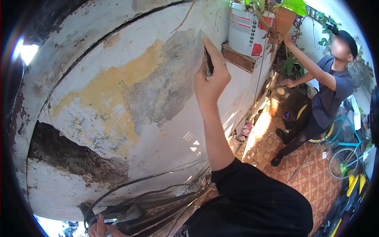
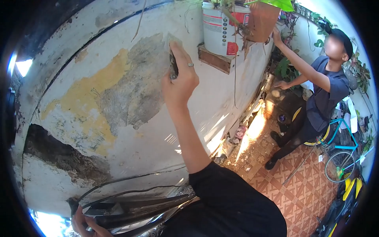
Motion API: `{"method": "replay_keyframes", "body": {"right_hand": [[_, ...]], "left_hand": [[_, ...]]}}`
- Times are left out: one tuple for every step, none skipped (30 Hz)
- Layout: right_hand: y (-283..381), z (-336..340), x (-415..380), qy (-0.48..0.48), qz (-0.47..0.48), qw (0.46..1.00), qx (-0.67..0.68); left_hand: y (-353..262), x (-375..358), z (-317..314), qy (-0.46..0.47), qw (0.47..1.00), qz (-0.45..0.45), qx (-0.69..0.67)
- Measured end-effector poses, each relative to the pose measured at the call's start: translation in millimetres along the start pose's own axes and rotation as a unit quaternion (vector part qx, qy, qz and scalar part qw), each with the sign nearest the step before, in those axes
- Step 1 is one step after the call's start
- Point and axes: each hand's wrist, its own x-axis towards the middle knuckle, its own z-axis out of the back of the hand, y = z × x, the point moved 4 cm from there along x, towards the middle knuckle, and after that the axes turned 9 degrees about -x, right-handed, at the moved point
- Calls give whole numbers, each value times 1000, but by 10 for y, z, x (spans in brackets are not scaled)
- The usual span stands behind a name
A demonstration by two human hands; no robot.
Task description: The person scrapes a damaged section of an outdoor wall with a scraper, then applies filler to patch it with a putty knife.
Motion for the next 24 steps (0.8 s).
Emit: {"method": "replay_keyframes", "body": {"right_hand": [[-48, 67, 13, -2, 3, 1000, -1], [-73, 130, 2, 28, 20, 999, 12], [-100, 192, -31, 59, 34, 997, 25], [-150, 272, -44, 59, 34, 997, 25], [-173, 333, -60, 88, 81, 993, 0], [-206, 360, -67, 117, 130, 984, -25], [-290, 371, -63, 118, 130, 984, -25], [-333, 348, -60, 134, 186, 973, -25], [-402, 327, -38, 150, 241, 959, -25], [-462, 319, -19, 150, 239, 959, -24], [-487, 297, -11, 150, 268, 951, -30], [-508, 268, -10, 150, 298, 942, -35], [-548, 249, 10, 150, 298, 942, -30], [-577, 254, 11, 146, 311, 939, -24], [-609, 252, 12, 143, 323, 935, -20], [-656, 232, 25, 144, 322, 935, -18], [-690, 215, 25, 140, 336, 931, -6], [-722, 193, 27, 137, 350, 927, 6], [-757, 175, 36, 137, 348, 927, 9], [-773, 167, 46, 139, 363, 921, 18], [-785, 162, 63, 140, 379, 915, 26], [-792, 159, 83, 140, 379, 914, 26], [-788, 161, 102, 147, 387, 910, 26], [-787, 166, 111, 155, 394, 905, 25]], "left_hand": [[4, 11, -15, -3, 1000, 0, -3], [-8, 26, -17, -7, 1000, -19, -9], [-12, 36, -4, -9, 999, -40, -13], [2, 23, 7, -9, 999, -39, -13], [26, -10, 27, -4, 1000, -25, -13], [47, -41, 36, 0, 1000, -10, -13], [69, -62, 55, 0, 1000, -10, -13], [82, -70, 66, 3, 1000, 2, -2], [57, -69, 34, 7, 1000, 13, 9], [38, -60, 22, 8, 1000, 12, 11], [0, -32, 7, -2, 1000, 6, 28], [-36, -9, -5, -11, 999, 1, 47], [-53, -4, -16, -13, 999, 2, 52], [-43, -6, -13, -10, 998, 15, 61], [-35, -12, -16, -7, 997, 29, 70], [-48, -15, -32, -6, 997, 29, 73], [-52, -19, -43, -9, 995, 38, 90], [-52, -32, -51, -14, 993, 48, 109], [-29, -47, -50, -14, 992, 49, 113], [3, -64, -40, -24, 993, 44, 104], [17, -89, -39, -35, 994, 39, 93], [15, -118, -40, -35, 994, 40, 93], [3, -121, -47, -57, 991, 65, 98], [1, -115, -59, -77, 988, 90, 102]]}}
